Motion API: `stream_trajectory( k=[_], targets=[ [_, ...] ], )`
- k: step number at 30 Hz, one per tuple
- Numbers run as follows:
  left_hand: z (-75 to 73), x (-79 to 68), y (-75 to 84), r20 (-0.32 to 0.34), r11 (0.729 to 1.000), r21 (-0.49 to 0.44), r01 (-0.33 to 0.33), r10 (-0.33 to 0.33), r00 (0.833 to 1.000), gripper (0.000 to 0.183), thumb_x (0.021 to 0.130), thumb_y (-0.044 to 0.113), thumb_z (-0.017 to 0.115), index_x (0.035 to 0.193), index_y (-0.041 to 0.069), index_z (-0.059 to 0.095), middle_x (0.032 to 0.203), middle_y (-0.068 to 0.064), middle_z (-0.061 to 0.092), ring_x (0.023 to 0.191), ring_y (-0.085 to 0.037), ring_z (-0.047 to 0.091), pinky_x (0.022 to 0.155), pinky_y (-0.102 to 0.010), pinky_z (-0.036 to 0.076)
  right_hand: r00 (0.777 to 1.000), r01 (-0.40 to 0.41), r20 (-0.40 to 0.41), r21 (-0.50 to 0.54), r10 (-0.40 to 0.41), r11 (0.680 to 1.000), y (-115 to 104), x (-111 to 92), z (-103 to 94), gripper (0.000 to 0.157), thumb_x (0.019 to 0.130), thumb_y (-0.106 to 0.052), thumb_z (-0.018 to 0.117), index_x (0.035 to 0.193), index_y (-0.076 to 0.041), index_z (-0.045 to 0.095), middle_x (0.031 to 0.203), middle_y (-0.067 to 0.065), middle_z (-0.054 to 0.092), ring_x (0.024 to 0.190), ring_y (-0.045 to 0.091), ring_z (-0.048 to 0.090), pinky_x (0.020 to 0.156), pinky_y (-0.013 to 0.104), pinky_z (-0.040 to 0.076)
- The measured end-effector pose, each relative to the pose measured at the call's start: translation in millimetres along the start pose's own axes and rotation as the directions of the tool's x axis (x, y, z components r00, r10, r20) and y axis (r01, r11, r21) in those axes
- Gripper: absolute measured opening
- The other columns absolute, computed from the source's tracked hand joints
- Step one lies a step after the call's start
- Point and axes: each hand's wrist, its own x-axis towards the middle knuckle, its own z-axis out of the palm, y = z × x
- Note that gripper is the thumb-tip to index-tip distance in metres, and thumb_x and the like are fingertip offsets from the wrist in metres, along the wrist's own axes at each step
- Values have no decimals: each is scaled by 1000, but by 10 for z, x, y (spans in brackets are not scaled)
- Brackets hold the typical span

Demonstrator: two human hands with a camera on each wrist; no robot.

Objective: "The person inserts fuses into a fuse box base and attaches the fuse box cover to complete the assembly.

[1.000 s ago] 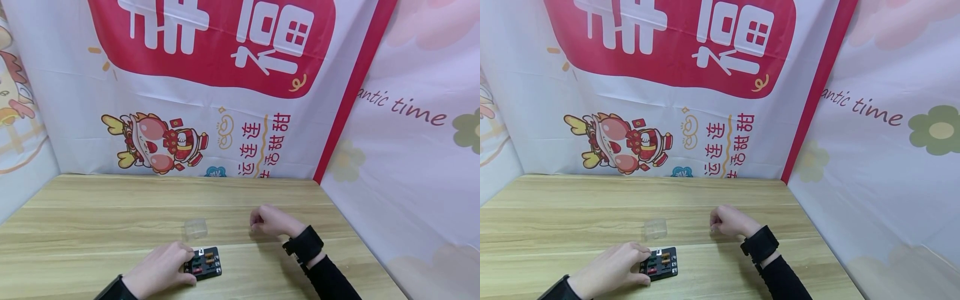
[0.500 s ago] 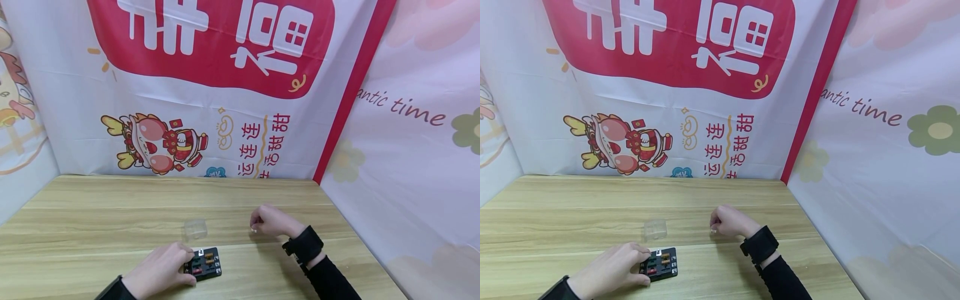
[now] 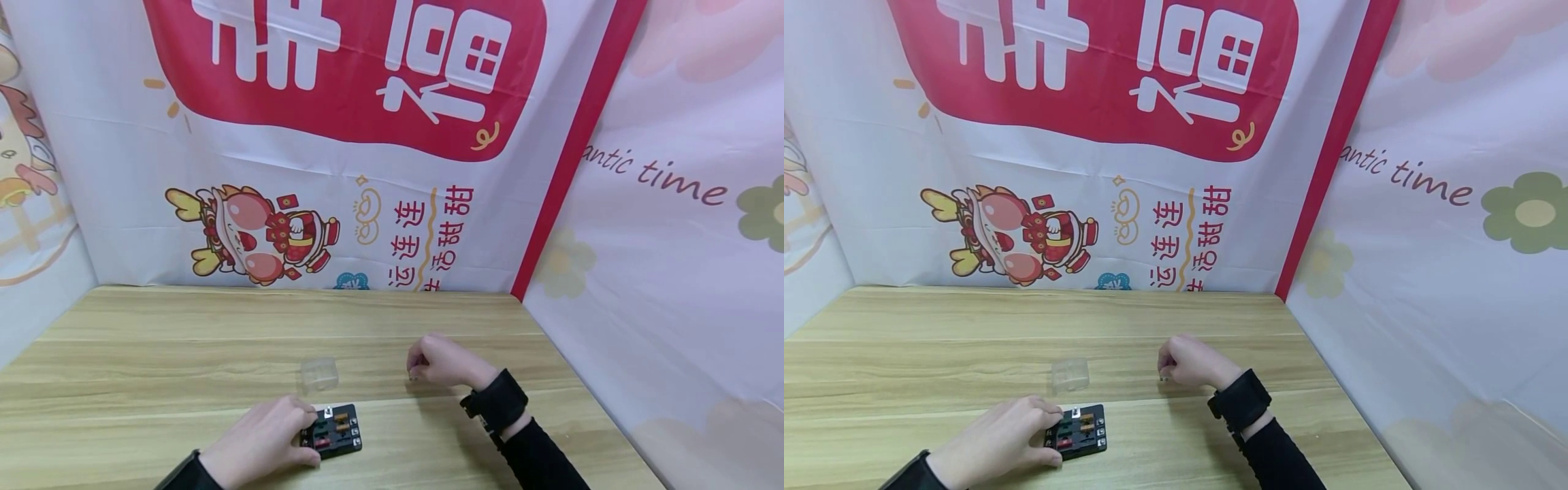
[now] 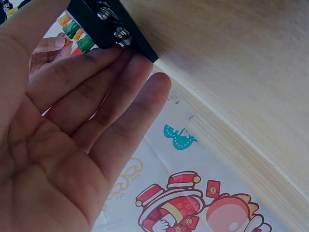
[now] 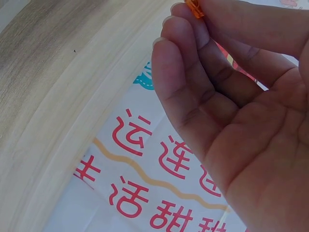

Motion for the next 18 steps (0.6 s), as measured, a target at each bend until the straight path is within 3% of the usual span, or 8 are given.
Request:
stream_trajectory(
  k=[18],
  targets=[
    [6,-17,12,2,1000,29,-5,5,1000,34,76,53,70,81,19,67,79,15,55,65,-1,44,59,-23,41,1000,25,-19,-17,-25,1000,-137,6,4,11,84,-6,69,78,-14,66,73,-11,59,65,2,54,61,18,43]
  ],
)
